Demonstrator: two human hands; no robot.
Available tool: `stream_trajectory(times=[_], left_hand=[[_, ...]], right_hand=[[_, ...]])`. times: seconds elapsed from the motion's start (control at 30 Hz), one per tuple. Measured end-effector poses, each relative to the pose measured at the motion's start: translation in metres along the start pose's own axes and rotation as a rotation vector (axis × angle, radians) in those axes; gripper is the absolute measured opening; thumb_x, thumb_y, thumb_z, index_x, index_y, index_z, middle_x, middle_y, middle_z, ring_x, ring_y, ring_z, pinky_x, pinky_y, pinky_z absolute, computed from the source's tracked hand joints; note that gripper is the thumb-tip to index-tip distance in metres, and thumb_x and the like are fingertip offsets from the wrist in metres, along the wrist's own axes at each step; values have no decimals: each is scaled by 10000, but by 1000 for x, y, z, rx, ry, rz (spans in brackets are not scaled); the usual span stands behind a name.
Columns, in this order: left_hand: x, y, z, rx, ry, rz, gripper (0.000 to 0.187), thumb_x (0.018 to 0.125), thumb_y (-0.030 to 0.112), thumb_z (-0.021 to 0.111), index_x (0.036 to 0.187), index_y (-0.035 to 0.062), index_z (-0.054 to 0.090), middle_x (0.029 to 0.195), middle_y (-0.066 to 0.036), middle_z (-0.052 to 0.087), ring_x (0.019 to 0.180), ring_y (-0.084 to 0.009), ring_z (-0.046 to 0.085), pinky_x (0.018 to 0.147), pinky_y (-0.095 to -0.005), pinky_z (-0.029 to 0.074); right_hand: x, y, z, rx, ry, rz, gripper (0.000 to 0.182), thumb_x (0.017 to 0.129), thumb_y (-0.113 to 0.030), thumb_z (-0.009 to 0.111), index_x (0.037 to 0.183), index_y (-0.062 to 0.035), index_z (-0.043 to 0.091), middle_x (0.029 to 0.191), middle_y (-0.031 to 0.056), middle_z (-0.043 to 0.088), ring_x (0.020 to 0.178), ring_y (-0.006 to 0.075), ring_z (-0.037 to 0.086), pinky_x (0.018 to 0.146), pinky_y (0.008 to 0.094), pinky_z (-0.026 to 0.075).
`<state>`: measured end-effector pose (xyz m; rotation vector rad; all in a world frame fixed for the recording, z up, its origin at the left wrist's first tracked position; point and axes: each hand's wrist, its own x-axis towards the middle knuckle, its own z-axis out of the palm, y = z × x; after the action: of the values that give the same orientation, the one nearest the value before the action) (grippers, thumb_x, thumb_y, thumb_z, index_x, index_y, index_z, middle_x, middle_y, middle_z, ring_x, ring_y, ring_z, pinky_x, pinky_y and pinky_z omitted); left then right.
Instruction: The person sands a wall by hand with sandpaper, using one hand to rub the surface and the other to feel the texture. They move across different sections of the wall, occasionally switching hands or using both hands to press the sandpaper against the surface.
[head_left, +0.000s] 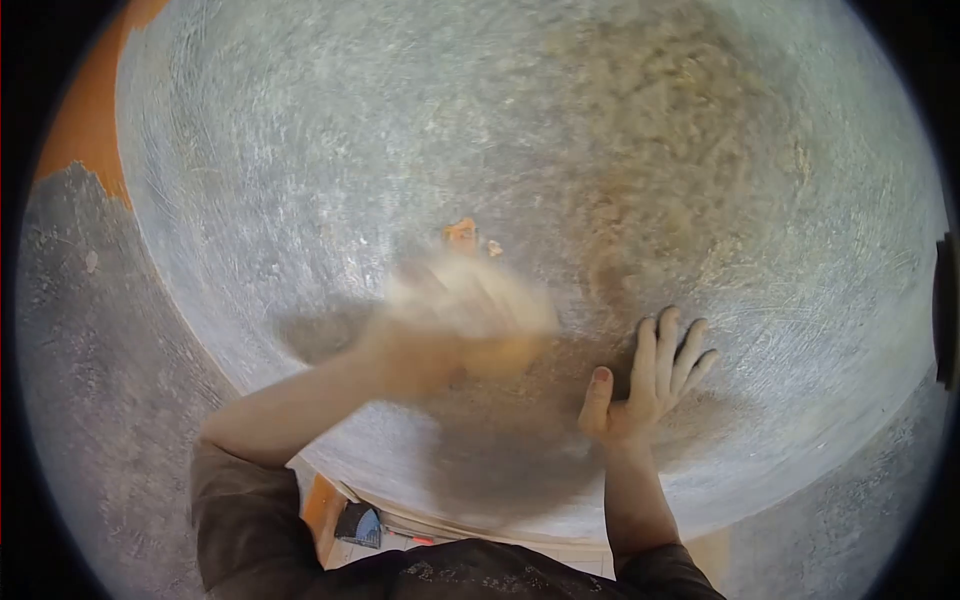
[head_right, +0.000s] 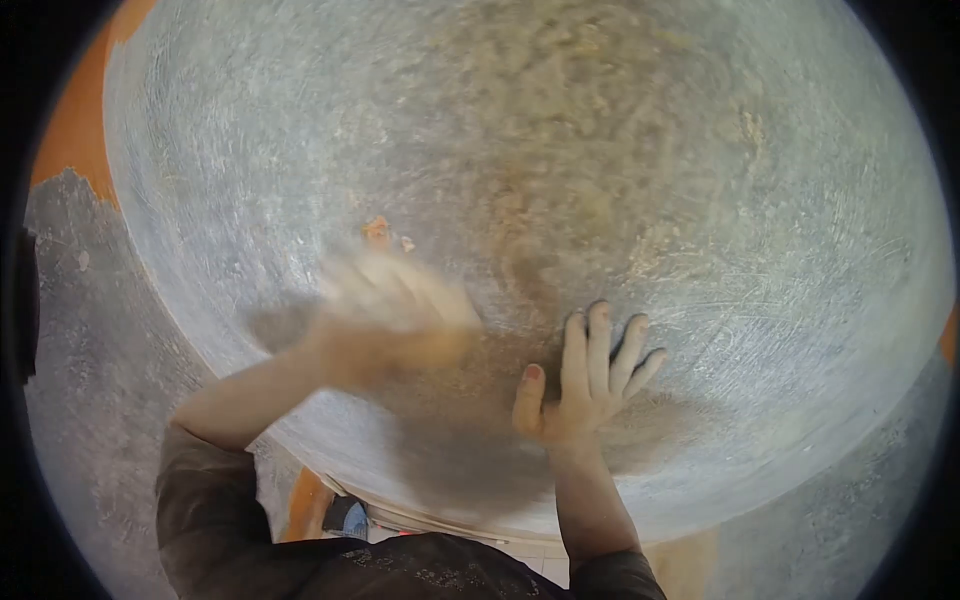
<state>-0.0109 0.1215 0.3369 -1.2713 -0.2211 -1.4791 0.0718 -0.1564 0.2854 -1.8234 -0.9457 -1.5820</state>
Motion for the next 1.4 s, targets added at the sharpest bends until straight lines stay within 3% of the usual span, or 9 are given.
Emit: stream_trajectory(times=[0.1, 0.27, 0.47, 0.67, 0.87, 1.0, 1.07, 1.17, 1.4], left_hand=[[14, -25, -41, -955, -362, 192, 398, 1007, 315, 533, 1329, 82, 556, 1215, -58, 657, 945, -183, 688, 689, -256, 592], [-47, -41, -24, -830, -362, 182, 388, 1048, 233, 370, 1380, 93, 515, 1358, -46, 572, 1150, -164, 602, 952, -317, 517], [-105, -78, 47, -1519, -221, -274, 421, 1007, 174, 403, 1415, 125, 496, 1426, -38, 533, 1245, -161, 551, 1050, -334, 467], [-61, -90, -29, -1079, -851, 309, 493, 944, 252, 502, 1412, 101, 462, 1332, -185, 548, 1235, -399, 527, 1085, -627, 335], [-115, -56, -13, -995, -648, 124, 464, 952, 157, 485, 1404, 60, 463, 1377, -173, 538, 1246, -397, 532, 1100, -533, 388], [-80, -90, -15, -806, -498, 141, 525, 895, 118, 471, 1382, -50, 370, 1326, -311, 487, 1296, -487, 436, 1035, -697, 322], [-100, -84, 26, -662, -143, -148, 513, 875, 92, 476, 1351, -85, 401, 1315, -303, 508, 1249, -493, 468, 1028, -689, 325], [-46, -85, -35, -866, -669, 12, 419, 898, 17, 455, 1305, -82, 462, 1276, -282, 550, 1159, -435, 549, 1038, -591, 400], [-57, -84, 4, -604, -217, -151, 380, 959, 53, 427, 1318, -45, 507, 1275, -232, 578, 1218, -407, 542, 1048, -440, 446]], right_hand=[[8, -17, 8, -5, -41, -38, 565, 929, -370, 453, 1304, 36, 566, 1431, 231, 511, 1457, 496, 221, 1149, 655, -20], [24, -41, 16, -16, -33, -23, 550, 933, -366, 455, 1307, 19, 574, 1421, 222, 524, 1457, 474, 241, 1149, 648, -24], [35, -62, 30, -22, -31, -123, 539, 941, -356, 441, 1313, 12, 574, 1430, 216, 518, 1458, 473, 241, 1159, 635, -22], [37, -75, 34, -30, -59, -131, 533, 935, -347, 457, 1319, 5, 571, 1446, 204, 507, 1453, 478, 250, 1159, 643, -7], [36, -76, 32, -40, -91, -118, 544, 927, -350, 472, 1322, 11, 571, 1455, 204, 500, 1458, 462, 255, 1167, 630, -6], [39, -74, 30, 33, -83, -136, 542, 929, -347, 474, 1322, 12, 574, 1458, 190, 504, 1464, 452, 251, 1170, 622, -13], [35, -71, 26, 64, -102, -124, 543, 928, -346, 476, 1322, 14, 575, 1458, 185, 506, 1467, 450, 246, 1170, 620, -17], [37, -74, 26, 55, -88, -113, 554, 926, -352, 478, 1340, 5, 563, 1463, 182, 503, 1466, 442, 251, 1159, 639, 6], [38, -63, 24, 195, -34, -50, 601, 855, -266, 547, 1384, 18, 514, 1502, 224, 435, 1455, 472, 247, 1141, 648, 94]])
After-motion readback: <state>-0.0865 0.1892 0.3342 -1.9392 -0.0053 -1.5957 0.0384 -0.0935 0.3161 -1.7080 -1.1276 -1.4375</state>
